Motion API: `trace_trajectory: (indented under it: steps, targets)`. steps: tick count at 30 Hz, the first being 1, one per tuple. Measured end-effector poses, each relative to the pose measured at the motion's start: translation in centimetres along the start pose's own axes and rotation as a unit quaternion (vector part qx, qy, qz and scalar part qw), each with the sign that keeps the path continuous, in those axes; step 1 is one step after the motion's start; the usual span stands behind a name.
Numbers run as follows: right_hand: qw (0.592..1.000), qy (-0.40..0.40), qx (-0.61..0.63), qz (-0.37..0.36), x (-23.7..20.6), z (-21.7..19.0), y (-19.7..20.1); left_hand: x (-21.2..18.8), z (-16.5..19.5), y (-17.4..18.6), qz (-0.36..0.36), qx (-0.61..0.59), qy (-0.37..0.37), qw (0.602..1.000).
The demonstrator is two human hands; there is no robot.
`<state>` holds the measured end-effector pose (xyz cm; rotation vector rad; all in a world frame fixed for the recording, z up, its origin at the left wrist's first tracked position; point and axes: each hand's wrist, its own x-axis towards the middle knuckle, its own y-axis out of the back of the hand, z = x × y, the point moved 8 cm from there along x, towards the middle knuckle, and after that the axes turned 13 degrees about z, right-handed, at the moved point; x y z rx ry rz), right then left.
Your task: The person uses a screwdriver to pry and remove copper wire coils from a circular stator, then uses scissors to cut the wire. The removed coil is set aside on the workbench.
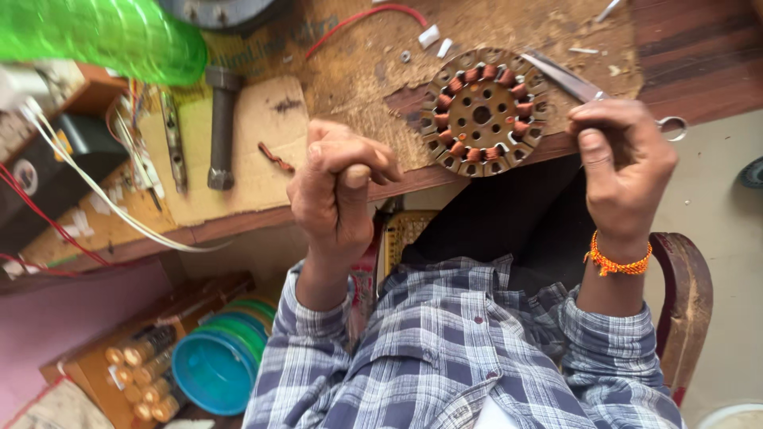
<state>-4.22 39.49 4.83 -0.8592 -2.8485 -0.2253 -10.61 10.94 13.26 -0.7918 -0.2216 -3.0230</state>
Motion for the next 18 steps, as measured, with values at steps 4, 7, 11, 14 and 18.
trace_trajectory:
  steps: [4,7,11,14,18]
  targets:
    - [0.999,0.014,0.031,0.007,-1.6,-0.3,1.2,-1.3,0.1,-2.8,-0.095,0.156,-0.076,0.98]
    - [1.0,-0.006,0.005,0.019,-3.2,0.2,2.7,-0.9,0.1,-4.9,-0.081,0.134,-0.122,0.98]
    - [0.998,-0.035,-0.028,0.044,-5.5,2.2,5.1,0.0,1.2,-6.2,-0.16,0.12,-0.139,0.97]
    - [0.996,-0.047,-0.026,0.07,-7.3,4.7,6.6,0.3,0.8,-4.1,-0.142,0.125,-0.088,0.978]
    - [0.993,-0.096,0.031,0.061,-12.8,10.8,8.7,-6.5,-2.0,5.3,-0.012,0.224,0.015,0.974]
